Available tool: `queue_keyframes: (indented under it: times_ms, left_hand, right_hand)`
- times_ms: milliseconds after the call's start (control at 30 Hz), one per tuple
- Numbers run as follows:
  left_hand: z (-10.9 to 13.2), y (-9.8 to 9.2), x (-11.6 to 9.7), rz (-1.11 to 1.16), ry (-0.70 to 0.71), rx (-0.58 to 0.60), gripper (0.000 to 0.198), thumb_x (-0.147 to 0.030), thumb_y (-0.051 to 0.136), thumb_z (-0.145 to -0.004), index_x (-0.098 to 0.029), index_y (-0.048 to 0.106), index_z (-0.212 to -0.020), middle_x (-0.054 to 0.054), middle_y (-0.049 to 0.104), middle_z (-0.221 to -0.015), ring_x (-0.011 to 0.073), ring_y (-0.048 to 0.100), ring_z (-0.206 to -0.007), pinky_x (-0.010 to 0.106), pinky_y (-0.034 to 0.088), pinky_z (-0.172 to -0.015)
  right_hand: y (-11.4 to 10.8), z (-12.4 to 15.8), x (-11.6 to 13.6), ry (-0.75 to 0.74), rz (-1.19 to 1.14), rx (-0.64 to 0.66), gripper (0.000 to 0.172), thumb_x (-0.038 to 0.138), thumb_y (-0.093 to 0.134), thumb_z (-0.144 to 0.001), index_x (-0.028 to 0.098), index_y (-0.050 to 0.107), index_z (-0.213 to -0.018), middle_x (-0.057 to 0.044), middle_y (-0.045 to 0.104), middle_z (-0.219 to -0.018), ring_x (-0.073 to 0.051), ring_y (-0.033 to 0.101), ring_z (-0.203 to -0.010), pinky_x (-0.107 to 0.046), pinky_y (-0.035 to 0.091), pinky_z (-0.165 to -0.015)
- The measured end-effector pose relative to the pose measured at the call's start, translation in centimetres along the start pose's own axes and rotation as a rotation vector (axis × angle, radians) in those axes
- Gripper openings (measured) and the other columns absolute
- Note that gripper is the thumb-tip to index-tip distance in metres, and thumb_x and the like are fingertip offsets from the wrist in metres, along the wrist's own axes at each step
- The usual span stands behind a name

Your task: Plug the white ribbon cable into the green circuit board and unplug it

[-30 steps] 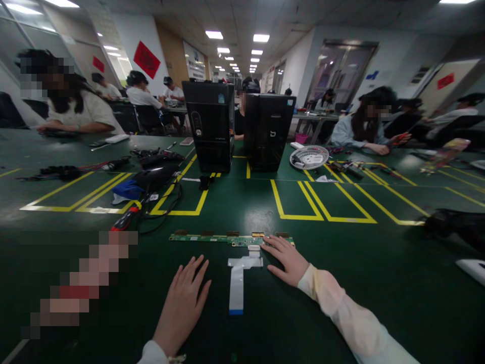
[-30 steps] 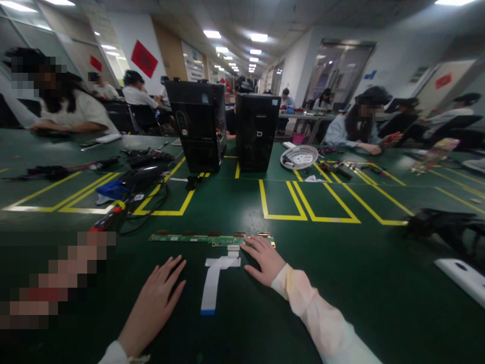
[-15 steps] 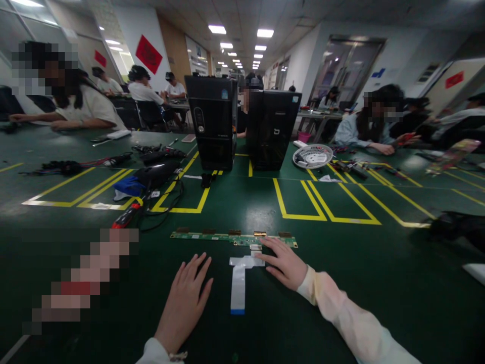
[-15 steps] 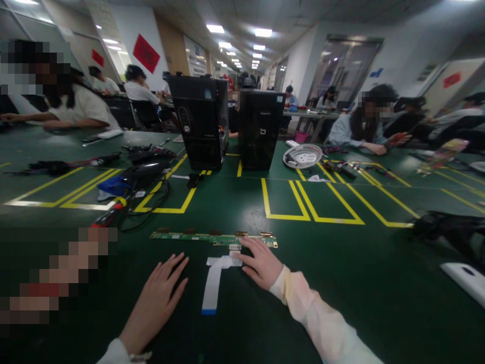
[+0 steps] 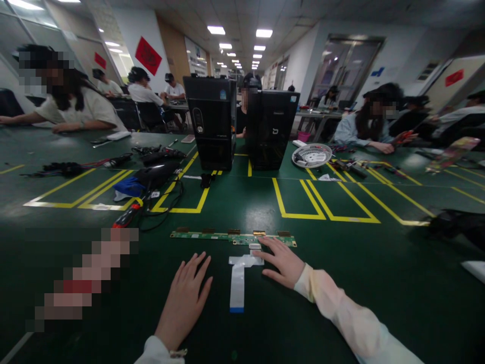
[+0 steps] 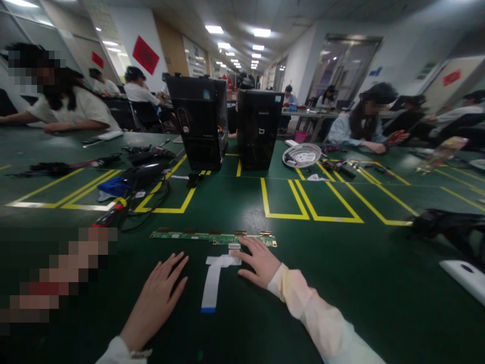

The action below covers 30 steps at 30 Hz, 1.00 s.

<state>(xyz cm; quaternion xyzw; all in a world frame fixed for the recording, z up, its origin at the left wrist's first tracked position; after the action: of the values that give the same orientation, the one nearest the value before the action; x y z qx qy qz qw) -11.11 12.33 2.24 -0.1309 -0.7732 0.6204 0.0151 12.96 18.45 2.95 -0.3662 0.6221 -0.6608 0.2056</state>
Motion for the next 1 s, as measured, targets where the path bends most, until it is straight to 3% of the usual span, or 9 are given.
queue_keyframes:
  times_ms: [333, 633, 1000]
  left_hand:
    - [0.0, -0.3, -0.3, -0.01, 0.011, -0.013, 0.047, -0.038, 0.037, -0.093, -0.02, 0.044, -0.137, 0.008, 0.046, -0.142, 0.0252, 0.037, -0.134, 0.05, 0.033, -0.109]
    - [0.0, -0.4, -0.4, 0.006, 0.003, 0.012, 0.049, -0.04, 0.037, -0.094, -0.02, 0.043, -0.138, 0.008, 0.045, -0.144, 0.0256, 0.036, -0.135, 0.051, 0.033, -0.109]
    - [0.2, -0.6, -0.3, 0.037, 0.0, -0.007, 0.049, -0.041, 0.037, -0.094, -0.021, 0.042, -0.139, 0.008, 0.045, -0.144, 0.0265, 0.036, -0.134, 0.051, 0.033, -0.108]
  right_hand:
    - [1.2, 3.5, -1.5, 0.128, 0.134, -0.072, 0.054, 0.05, 0.037, -0.094, 0.03, 0.032, -0.144, -0.01, 0.024, -0.151, -0.03, 0.022, -0.138, -0.056, 0.025, -0.108]
    - [0.8, 11.7, -6.2, 0.398, 0.294, -0.222, 0.051, 0.049, 0.03, -0.095, 0.031, 0.036, -0.142, -0.009, 0.031, -0.148, -0.028, 0.031, -0.135, -0.054, 0.034, -0.104]
    - [0.3, 20.3, -10.2, 0.813, 0.346, -0.295, 0.059, 0.054, 0.018, -0.094, 0.026, 0.041, -0.14, -0.014, 0.038, -0.14, -0.032, 0.037, -0.129, -0.056, 0.036, -0.1]
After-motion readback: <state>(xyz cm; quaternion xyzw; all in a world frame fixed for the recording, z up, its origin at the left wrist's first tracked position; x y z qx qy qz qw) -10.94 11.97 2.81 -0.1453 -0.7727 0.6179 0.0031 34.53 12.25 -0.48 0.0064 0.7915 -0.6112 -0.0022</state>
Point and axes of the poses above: each hand's wrist, its own z-axis away from the middle knuckle, its own y-axis out of the palm, x = y × z, the point moved 7 cm from there along -z, towards the middle knuckle
